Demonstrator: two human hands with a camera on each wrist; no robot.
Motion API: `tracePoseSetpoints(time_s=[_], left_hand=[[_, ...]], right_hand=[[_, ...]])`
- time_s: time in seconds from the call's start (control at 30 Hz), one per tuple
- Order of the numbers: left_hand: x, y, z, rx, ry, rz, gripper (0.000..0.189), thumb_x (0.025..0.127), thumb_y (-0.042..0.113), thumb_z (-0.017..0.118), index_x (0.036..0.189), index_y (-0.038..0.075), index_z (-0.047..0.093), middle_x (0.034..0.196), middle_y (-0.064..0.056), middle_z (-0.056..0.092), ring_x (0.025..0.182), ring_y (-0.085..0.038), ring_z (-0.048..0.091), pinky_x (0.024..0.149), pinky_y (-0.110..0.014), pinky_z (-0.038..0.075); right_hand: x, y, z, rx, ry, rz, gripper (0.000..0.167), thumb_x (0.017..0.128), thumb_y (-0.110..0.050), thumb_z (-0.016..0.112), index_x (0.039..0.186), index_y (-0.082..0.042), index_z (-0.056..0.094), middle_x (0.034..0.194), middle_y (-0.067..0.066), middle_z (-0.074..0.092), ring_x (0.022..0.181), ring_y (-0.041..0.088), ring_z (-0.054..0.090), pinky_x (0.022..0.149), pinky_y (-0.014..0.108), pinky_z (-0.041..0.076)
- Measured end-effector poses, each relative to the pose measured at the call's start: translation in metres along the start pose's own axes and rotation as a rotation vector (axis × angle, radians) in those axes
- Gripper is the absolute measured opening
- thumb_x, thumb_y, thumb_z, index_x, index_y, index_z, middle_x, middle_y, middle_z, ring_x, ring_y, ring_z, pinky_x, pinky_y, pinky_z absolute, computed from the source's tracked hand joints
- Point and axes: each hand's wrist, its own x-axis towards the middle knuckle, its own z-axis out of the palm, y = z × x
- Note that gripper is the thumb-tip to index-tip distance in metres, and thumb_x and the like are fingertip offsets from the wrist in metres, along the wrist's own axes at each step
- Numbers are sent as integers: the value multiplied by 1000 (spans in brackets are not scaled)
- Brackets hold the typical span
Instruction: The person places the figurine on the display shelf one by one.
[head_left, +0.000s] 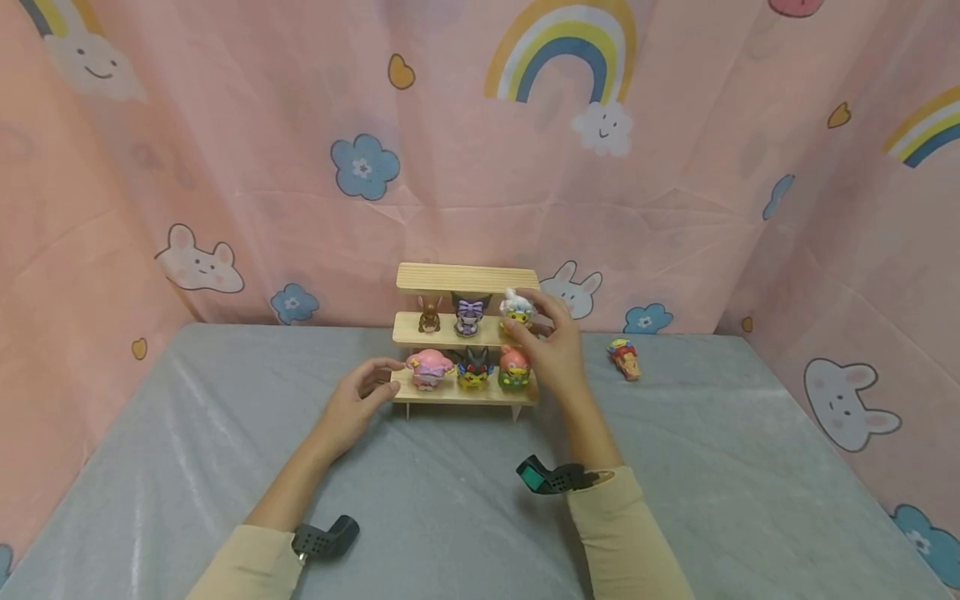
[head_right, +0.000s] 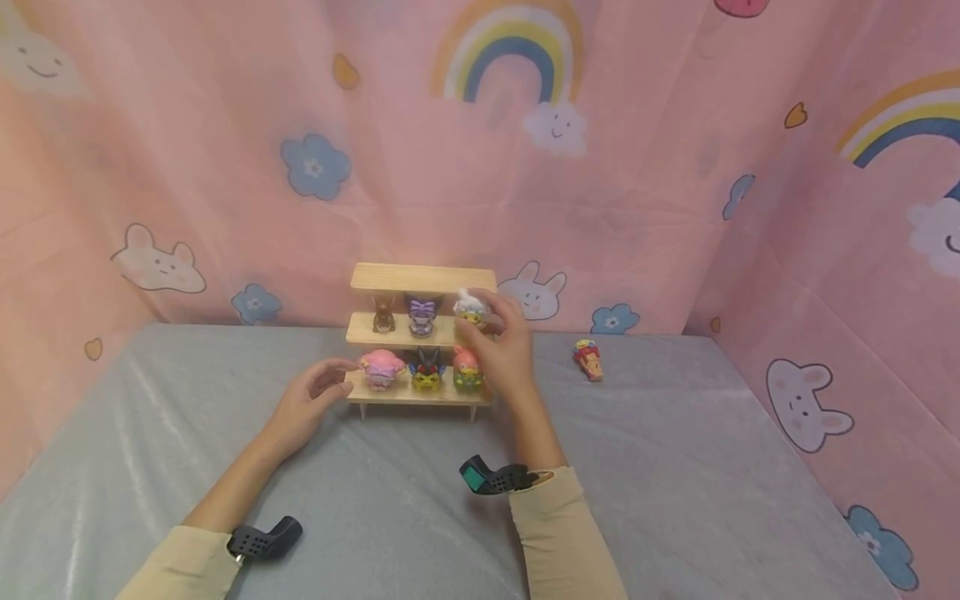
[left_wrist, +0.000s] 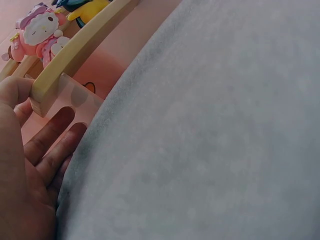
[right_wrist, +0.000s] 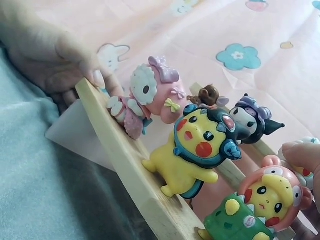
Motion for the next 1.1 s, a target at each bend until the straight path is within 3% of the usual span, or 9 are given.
tracePoseSetpoints(time_s=[0.13,0.33,0.57,0.87,1.1], left_hand=[[0,0,-1,0,-2,4,30,102,19,58,129,6,60,125,-17,67,114,-25,62,95,-28,50],[0,2,0,0,-6,-12,31,102,19,59,130,6,60,126,-17,67,117,-27,61,97,-34,50],[-1,6,0,0,-5,-23,32,101,18,60,130,6,60,127,-17,67,118,-28,61,98,-37,50],[-1,4,0,2,-1,-21,31,101,18,60,129,6,61,126,-17,67,117,-27,61,98,-35,50],[0,3,0,-2,-6,-18,31,101,18,59,129,6,61,125,-17,67,116,-27,62,97,-33,50]], right_hand=[[0,0,1,23,-3,-19,42,91,-11,75,132,-10,64,126,13,57,114,19,54,96,42,51],[0,1,1,37,-7,-28,41,91,-12,75,131,-10,64,127,14,57,115,20,53,97,42,51],[1,2,2,32,-7,10,44,93,-8,73,135,-7,61,132,17,56,119,22,52,99,41,49],[-9,-33,-2,14,-22,30,43,94,-3,69,135,2,59,130,22,54,118,22,53,96,29,48],[-1,-4,2,23,1,13,45,93,-5,71,136,-2,60,132,21,53,119,23,52,99,43,49]])
